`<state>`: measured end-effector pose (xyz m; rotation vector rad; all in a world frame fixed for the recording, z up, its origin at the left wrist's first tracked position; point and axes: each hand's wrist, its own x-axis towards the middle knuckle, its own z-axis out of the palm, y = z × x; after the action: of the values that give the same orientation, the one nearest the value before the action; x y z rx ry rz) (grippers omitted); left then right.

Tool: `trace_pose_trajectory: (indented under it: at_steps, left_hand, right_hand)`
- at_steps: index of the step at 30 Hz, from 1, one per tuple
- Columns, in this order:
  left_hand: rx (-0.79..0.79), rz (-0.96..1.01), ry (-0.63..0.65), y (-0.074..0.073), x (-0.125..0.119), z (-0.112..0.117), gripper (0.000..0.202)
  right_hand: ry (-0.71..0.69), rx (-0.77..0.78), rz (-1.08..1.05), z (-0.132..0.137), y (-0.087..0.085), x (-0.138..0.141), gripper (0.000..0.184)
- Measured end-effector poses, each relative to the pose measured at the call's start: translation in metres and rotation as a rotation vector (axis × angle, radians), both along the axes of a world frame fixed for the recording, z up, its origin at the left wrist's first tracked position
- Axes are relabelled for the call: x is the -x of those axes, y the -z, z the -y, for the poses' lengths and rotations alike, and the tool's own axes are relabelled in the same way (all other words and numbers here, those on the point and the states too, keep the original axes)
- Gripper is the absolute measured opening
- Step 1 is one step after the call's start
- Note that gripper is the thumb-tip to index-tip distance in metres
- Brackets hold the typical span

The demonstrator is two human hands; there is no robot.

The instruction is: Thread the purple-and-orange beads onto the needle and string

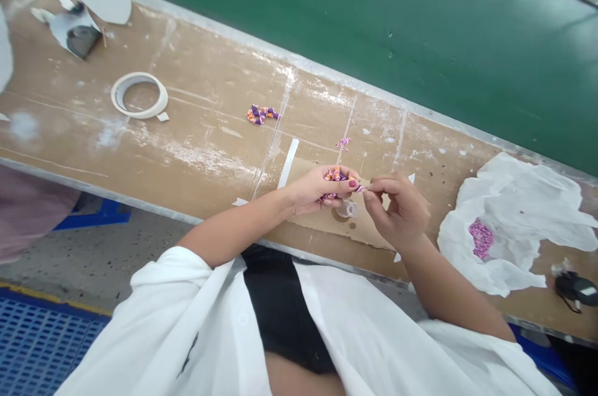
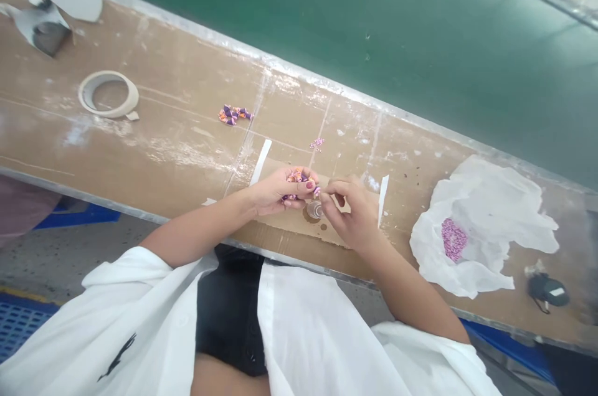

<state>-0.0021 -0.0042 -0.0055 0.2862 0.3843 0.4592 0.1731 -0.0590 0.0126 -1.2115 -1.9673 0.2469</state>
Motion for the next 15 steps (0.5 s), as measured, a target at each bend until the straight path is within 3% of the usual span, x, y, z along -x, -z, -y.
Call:
trace_pose_trajectory:
  at_steps: [5,8,11,15]
  left_hand:
    - [0.271,-0.049,-0.128,-0.010,-0.001,-0.012,0.005]
    - [0.354,-0.124,-0.265,-0.018,-0.006,-0.032,0.021]
    - [0.237,-0.299,-0.470,-0.019,-0.017,-0.070,0.028]
    - [0.038,-0.454,-0.646,-0.013,-0.039,-0.149,0.029]
  right_hand:
    - [0.309,0.026,-0.303,0.008,0.026,-0.028,0.003]
    - [0.423,0.077,-0.489,0.011,0.042,-0.039,0.005]
    - [0.453,0.134,-0.639,0.013,0.048,-0.048,0.009]
    - [0.458,0.077,-0.619,0.014,0.040,-0.057,0.009]
